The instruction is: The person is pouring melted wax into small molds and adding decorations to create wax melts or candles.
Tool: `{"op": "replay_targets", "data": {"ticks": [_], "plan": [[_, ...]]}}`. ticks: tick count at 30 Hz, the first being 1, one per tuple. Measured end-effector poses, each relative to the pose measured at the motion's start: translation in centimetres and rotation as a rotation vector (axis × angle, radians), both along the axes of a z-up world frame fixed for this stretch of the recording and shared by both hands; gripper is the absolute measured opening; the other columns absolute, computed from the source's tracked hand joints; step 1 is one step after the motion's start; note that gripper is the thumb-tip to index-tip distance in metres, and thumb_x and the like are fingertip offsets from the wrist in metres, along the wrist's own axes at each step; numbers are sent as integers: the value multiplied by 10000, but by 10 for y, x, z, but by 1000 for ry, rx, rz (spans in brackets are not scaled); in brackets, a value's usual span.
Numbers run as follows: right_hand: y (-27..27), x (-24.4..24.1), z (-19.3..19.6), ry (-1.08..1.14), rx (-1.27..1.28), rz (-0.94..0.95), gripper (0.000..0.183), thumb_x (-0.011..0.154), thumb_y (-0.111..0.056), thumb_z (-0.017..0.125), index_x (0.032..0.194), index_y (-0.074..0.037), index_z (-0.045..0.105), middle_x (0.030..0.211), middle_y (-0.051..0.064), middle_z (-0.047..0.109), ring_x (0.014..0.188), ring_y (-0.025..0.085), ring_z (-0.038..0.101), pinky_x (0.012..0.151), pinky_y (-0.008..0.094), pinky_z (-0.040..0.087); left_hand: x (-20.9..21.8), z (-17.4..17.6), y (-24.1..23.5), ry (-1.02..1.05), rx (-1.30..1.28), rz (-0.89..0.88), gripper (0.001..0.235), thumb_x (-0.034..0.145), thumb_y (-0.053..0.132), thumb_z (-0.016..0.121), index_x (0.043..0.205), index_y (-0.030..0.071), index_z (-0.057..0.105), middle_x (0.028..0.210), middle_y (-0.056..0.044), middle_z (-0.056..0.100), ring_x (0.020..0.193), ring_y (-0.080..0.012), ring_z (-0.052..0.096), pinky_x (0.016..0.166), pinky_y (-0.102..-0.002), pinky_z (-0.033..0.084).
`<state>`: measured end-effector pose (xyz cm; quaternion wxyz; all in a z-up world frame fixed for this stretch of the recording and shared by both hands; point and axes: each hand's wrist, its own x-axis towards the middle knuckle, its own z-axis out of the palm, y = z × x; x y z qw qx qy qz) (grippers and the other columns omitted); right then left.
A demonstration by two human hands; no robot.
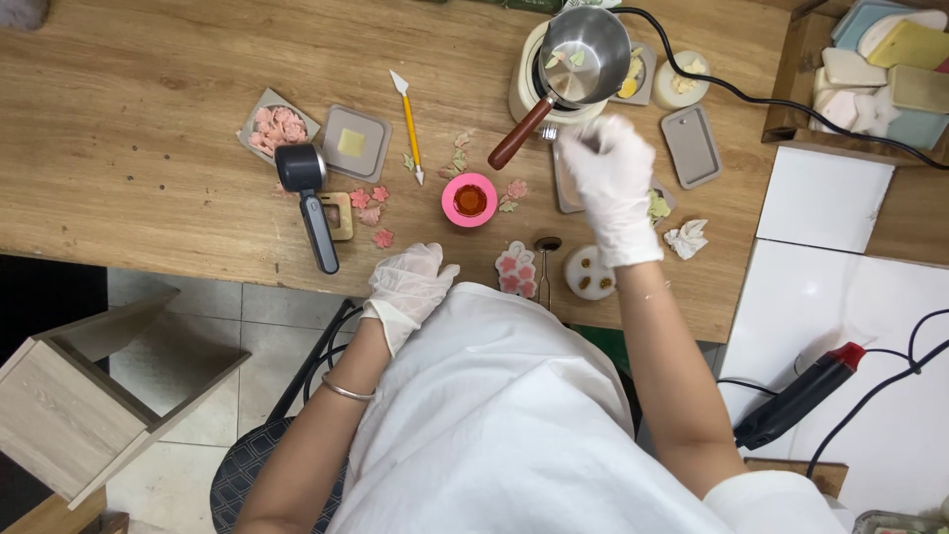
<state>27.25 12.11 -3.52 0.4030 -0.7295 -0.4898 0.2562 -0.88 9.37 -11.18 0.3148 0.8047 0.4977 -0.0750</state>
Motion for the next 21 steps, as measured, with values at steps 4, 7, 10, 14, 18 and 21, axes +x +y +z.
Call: {"op": "replay_targets", "data": {"ticks": [4, 7, 10, 14, 18, 21], "plan": [[40, 28, 27, -206, 142, -15, 165, 1004, -167, 800, 904, -44, 753, 934, 91, 741, 823, 158, 674, 768, 335, 569, 5, 0, -2, -17, 6, -18, 405, 939, 442, 630, 958, 38, 652, 965, -207, 696, 881, -410, 693, 751, -525, 543], [42, 33, 32, -437, 190, 239, 145, 1053, -109, 720, 925, -79, 781, 859, 82, 731, 781, 168, 665, 748, 377, 550, 2, 2, -1, -52, 18, -11, 405, 942, 440, 627, 950, 36, 650, 956, -204, 698, 887, -413, 690, 749, -529, 540], [10, 22, -2, -508, 299, 99, 52, 1039, -72, 707, 1040, -29, 736, 1042, 106, 721, 964, 218, 682, 857, 383, 572, -5, 2, 1, -56, 9, 33, 403, 950, 436, 620, 950, 34, 651, 958, -209, 697, 881, -417, 690, 751, -528, 541], [-28, -12, -66, -300, -49, 345, 96, 966, -98, 731, 1042, -49, 700, 964, 153, 692, 863, 293, 682, 814, 402, 572, -17, -5, 2, 0, -20, 69, 403, 962, 436, 607, 965, 36, 652, 958, -208, 698, 884, -414, 691, 754, -528, 543], [-31, -19, -146, -368, -101, 622, 359, 752, -51, 775, 1098, -15, 687, 1086, 222, 664, 981, 417, 657, 828, 457, 561, -17, -8, 1, 8, -13, 45, 402, 954, 436, 609, 969, 36, 652, 951, -202, 703, 891, -404, 693, 754, -527, 543], [-15, -22, -157, -449, -367, 642, 374, 757, -107, 794, 1103, -31, 675, 1124, 208, 652, 1042, 401, 645, 876, 462, 555, -18, -5, 3, -9, 16, 38, 407, 951, 438, 611, 958, 33, 654, 951, -198, 706, 900, -400, 693, 757, -526, 542]]}}
